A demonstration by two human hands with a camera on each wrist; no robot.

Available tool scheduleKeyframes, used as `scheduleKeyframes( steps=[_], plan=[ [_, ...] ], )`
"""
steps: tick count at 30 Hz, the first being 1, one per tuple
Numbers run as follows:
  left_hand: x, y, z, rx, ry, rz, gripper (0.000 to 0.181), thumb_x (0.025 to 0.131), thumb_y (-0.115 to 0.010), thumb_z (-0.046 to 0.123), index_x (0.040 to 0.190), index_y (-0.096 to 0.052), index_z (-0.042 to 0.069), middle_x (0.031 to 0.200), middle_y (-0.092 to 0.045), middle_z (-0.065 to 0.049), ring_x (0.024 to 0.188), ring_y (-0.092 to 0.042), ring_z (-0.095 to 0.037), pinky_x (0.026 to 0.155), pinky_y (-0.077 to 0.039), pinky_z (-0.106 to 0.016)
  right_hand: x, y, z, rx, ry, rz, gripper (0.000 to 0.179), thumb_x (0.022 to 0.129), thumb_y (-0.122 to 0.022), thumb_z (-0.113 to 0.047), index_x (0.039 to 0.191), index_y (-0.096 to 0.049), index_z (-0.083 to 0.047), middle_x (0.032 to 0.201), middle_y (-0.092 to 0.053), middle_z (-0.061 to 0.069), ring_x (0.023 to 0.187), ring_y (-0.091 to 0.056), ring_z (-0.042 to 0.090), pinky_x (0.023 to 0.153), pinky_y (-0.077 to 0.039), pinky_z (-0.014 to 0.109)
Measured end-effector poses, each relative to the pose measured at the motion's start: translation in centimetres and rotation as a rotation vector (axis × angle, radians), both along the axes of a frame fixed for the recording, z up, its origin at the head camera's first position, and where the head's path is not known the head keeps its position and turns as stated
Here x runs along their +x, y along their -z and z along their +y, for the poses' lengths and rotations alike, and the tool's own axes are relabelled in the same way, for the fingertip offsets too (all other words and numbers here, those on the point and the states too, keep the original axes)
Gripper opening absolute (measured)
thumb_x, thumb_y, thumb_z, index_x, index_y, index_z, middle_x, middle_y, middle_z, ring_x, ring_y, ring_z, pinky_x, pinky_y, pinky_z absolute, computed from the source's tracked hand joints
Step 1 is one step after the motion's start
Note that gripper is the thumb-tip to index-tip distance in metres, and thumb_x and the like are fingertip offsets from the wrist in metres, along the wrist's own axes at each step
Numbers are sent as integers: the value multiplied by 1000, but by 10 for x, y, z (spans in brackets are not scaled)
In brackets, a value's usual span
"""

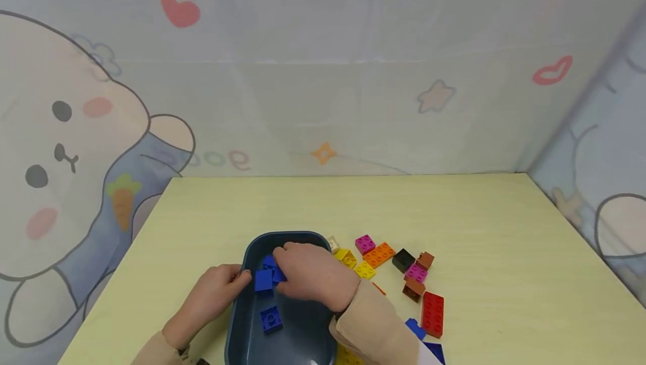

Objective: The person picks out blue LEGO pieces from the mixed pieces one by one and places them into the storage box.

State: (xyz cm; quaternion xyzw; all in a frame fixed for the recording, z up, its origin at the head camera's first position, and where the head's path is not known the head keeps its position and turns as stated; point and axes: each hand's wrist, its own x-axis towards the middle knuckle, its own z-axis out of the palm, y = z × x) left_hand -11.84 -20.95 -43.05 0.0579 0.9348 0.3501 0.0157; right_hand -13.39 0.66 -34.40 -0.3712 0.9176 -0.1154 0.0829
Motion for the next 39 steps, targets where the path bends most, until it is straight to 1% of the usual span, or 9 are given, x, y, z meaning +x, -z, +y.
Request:
scheduleKeyframes(
  steps=[5,10,12,16,20,23,29,35,39],
  plan=[
    [0,0,0,0,-4,3,36,94,-55,19,60,-42,15,52,-36,6,44,-35,-11,46,-26,-26,-4,5,-3,37,3,-5,33,87,-78,-26,110,-65,-6,92,-61,1,77,-54,14,76,-52,31],
    [0,1,0,1,-7,8,36,94,-56,20,60,-42,15,53,-36,7,44,-36,-11,46,-26,-26,-5,8,-6,66,4,-30,32,86,-78,-24,110,-66,-6,89,-62,1,77,-54,15,77,-52,33],
    [0,1,1,-3,-4,17,37,93,-56,20,60,-41,16,53,-36,7,44,-35,-10,46,-27,-26,-6,9,-6,73,-1,-46,28,86,-78,-22,106,-66,-6,84,-60,0,74,-53,16,75,-51,32],
    [0,0,1,-14,-3,35,37,93,-55,21,60,-41,16,53,-36,7,44,-36,-10,46,-27,-26,-7,11,-7,95,-21,-75,15,86,-76,-15,91,-64,-9,71,-52,-2,65,-48,16,65,-46,28],
    [0,0,0,-15,-2,34,37,94,-55,21,60,-41,16,53,-36,7,44,-36,-10,46,-27,-26,-8,13,-10,136,-32,-83,13,86,-74,-9,84,-61,-11,67,-51,-3,60,-47,15,60,-45,26],
    [0,0,0,-15,0,25,37,94,-55,21,60,-42,15,53,-36,7,44,-36,-10,46,-27,-26,-8,16,-13,171,-32,-75,14,85,-74,-8,82,-61,-12,67,-51,-3,59,-48,14,59,-45,26],
    [0,0,0,-19,3,24,37,95,-55,21,60,-43,15,53,-37,7,44,-37,-10,46,-27,-26,-8,18,-17,219,-14,-86,15,85,-75,-9,80,-61,-12,65,-52,-3,56,-48,13,56,-44,25],
    [1,0,0,-13,-1,19,37,94,-55,21,60,-42,15,53,-37,7,44,-38,-11,45,-28,-26,-9,18,-18,234,-13,-88,15,85,-75,-10,80,-61,-12,65,-52,-3,56,-48,13,55,-44,25],
    [1,0,1,-13,-4,17,37,94,-55,20,60,-42,15,52,-37,7,44,-37,-11,46,-27,-26,-10,18,-16,226,-13,-80,14,85,-74,-10,81,-61,-13,65,-52,-3,57,-49,14,56,-44,25]
  ],
)
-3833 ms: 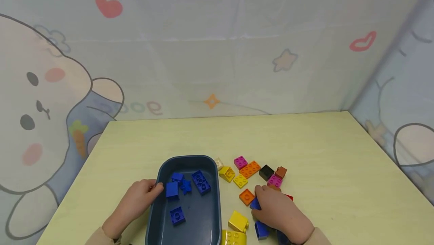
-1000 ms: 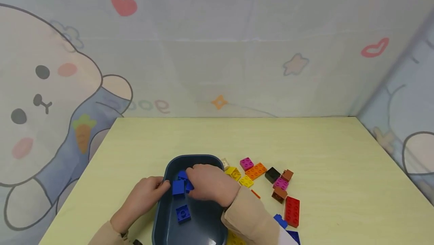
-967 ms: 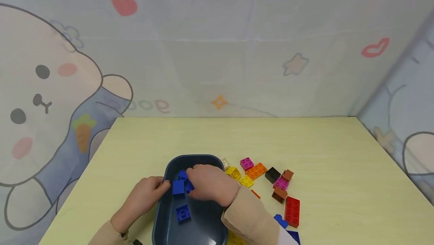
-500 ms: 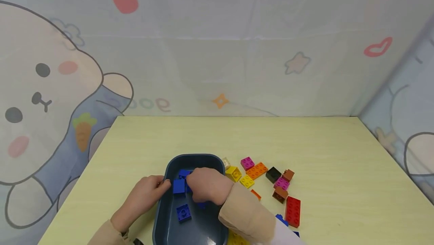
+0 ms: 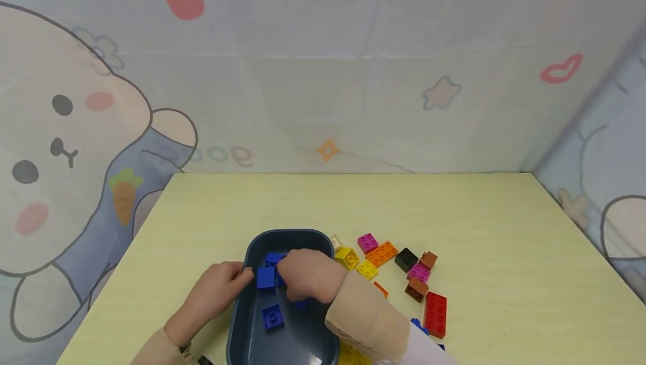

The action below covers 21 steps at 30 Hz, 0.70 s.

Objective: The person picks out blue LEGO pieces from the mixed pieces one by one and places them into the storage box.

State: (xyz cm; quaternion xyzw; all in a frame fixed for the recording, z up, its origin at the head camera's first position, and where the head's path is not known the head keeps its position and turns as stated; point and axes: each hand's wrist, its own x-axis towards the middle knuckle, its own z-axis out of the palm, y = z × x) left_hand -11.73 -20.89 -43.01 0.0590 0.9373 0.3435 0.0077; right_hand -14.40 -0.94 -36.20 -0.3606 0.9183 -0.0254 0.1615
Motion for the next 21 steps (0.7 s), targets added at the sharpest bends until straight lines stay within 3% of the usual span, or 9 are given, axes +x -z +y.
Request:
scheduleKeyframes(
  steps=[7,12,21],
  plan=[
    [1,-2,0,6,-9,-14,36,93,-55,20,60,-41,15,53,-36,6,44,-37,-12,46,-27,-27,-4,-7,11,-67,-7,33,13,86,-74,-11,85,-61,-13,68,-52,-3,62,-48,15,59,-44,27],
    [1,-1,2,7,-12,-21,36,92,-55,19,60,-40,15,52,-35,6,44,-36,-12,46,-27,-26,-2,-22,27,-124,-8,83,12,86,-70,-6,86,-58,-10,73,-49,0,67,-46,17,63,-42,31],
    [0,-3,1,-5,-16,-44,36,93,-55,21,60,-42,15,53,-36,5,45,-36,-13,47,-28,-28,1,-43,74,-136,116,54,17,90,-70,-8,106,-66,-5,101,-65,9,89,-62,26,82,-52,43]
  ],
)
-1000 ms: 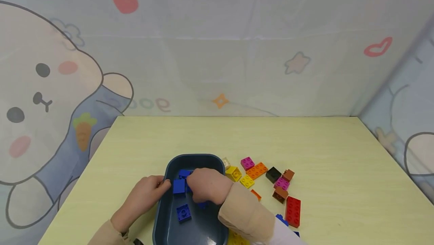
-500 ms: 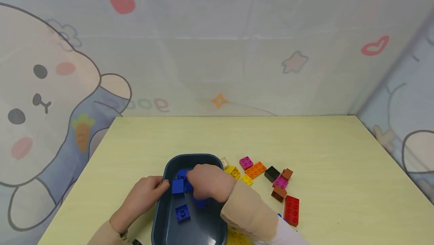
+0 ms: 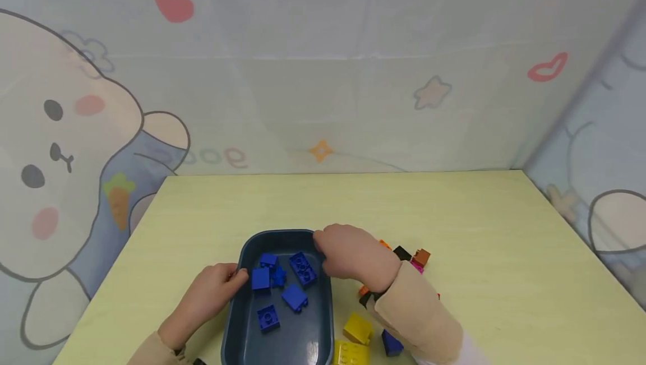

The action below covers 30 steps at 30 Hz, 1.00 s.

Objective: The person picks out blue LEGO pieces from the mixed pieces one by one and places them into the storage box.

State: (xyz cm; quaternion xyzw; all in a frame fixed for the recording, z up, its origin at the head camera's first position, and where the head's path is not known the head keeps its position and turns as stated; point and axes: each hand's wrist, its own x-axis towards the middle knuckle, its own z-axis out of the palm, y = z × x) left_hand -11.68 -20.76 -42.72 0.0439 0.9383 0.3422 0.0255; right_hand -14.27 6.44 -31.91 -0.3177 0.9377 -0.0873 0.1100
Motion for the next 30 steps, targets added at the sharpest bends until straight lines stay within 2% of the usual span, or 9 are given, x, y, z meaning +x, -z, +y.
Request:
scheduleKeyframes(
  steps=[5,9,14,19,24,30],
  plan=[
    [0,0,0,-7,-13,-5,35,93,-55,20,60,-42,14,54,-36,5,45,-36,-13,47,-27,-28,0,0,23,11,57,-12,17,89,-69,-5,106,-65,-5,103,-65,11,87,-62,25,82,-52,41],
    [1,0,0,-6,-18,-8,35,92,-54,19,60,-41,14,53,-35,5,45,-35,-13,47,-27,-27,2,1,34,6,59,-14,18,87,-67,-1,105,-65,-5,101,-65,10,82,-60,22,80,-52,40],
    [1,1,2,0,-11,-4,35,92,-54,19,60,-41,14,53,-34,5,45,-35,-12,47,-26,-27,6,5,43,8,77,-42,19,88,-70,-3,107,-65,-5,102,-66,9,87,-62,23,82,-52,41],
    [1,1,3,10,-13,-7,36,92,-54,19,60,-40,14,53,-34,5,44,-35,-12,46,-26,-27,9,16,50,15,114,-104,24,87,-74,-8,109,-65,-4,103,-67,9,87,-62,24,85,-53,44],
    [1,-1,2,1,-2,12,37,92,-54,19,59,-39,15,53,-33,6,45,-33,-12,47,-25,-27,16,28,62,15,132,-142,22,87,-75,-10,106,-66,-5,101,-67,6,81,-59,20,81,-53,42],
    [3,-2,2,-4,-2,14,37,92,-54,18,59,-39,15,53,-32,6,45,-31,-12,47,-25,-27,27,41,75,-8,167,-255,23,86,-78,-12,105,-67,-8,94,-64,0,80,-57,19,79,-52,43]
  ],
)
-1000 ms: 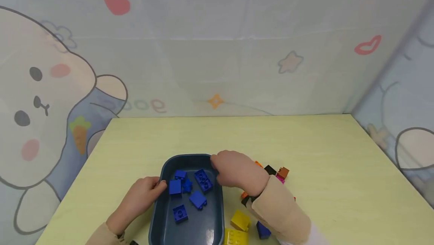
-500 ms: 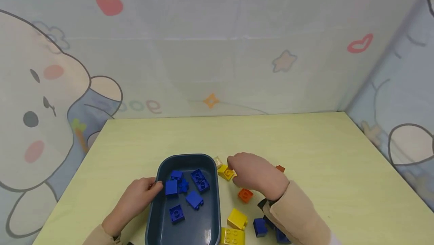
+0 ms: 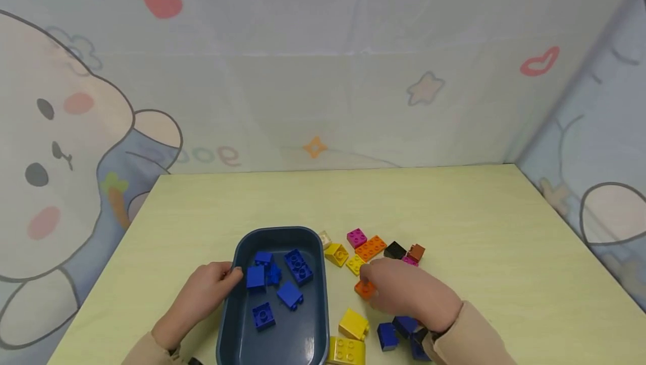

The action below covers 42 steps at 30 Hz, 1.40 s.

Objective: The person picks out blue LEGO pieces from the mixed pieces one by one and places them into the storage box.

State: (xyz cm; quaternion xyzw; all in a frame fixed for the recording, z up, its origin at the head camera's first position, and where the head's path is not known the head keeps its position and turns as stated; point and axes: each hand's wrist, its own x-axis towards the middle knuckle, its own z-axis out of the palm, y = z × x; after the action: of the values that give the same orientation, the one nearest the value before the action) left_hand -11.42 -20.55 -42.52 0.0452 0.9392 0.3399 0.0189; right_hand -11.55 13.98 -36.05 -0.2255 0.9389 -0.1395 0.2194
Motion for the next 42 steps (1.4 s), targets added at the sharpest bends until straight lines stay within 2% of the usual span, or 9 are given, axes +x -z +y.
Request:
scheduleKeyframes(
  steps=[5,10,18,26,31,42],
  plan=[
    [0,-1,1,-5,-2,-10,36,93,-54,19,60,-40,14,53,-33,6,45,-33,-12,48,-26,-27,12,8,8,34,44,-83,24,83,-80,-18,103,-68,-15,90,-61,-4,80,-56,16,80,-52,42],
    [0,-2,1,-3,-7,-20,36,93,-54,19,60,-41,14,53,-34,5,45,-34,-13,48,-26,-27,23,16,9,92,79,-129,28,79,-86,-27,100,-69,-21,93,-60,-8,80,-54,13,82,-52,39],
    [0,0,1,4,-13,-32,35,92,-54,18,60,-41,14,53,-34,5,45,-34,-13,47,-25,-27,30,30,3,155,89,-96,30,75,-88,-19,100,-70,-21,90,-58,-7,78,-50,16,82,-53,38],
    [0,-1,1,14,-8,-26,35,92,-54,18,60,-40,14,53,-33,6,45,-32,-12,47,-24,-26,34,44,1,166,120,-102,35,75,-86,-10,106,-70,-14,92,-63,-3,77,-52,19,87,-54,46],
    [0,-1,1,17,-15,-36,35,93,-54,18,61,-41,14,53,-33,5,45,-33,-13,47,-25,-27,34,45,2,165,112,-73,33,77,-85,-9,105,-68,-15,87,-59,-3,75,-50,19,84,-54,43],
    [-1,0,1,12,-13,-40,35,93,-53,19,61,-41,14,53,-34,5,45,-34,-13,47,-25,-27,34,49,1,166,126,-72,29,80,-82,-8,104,-68,-13,86,-57,-2,74,-50,19,83,-54,43]
  ],
)
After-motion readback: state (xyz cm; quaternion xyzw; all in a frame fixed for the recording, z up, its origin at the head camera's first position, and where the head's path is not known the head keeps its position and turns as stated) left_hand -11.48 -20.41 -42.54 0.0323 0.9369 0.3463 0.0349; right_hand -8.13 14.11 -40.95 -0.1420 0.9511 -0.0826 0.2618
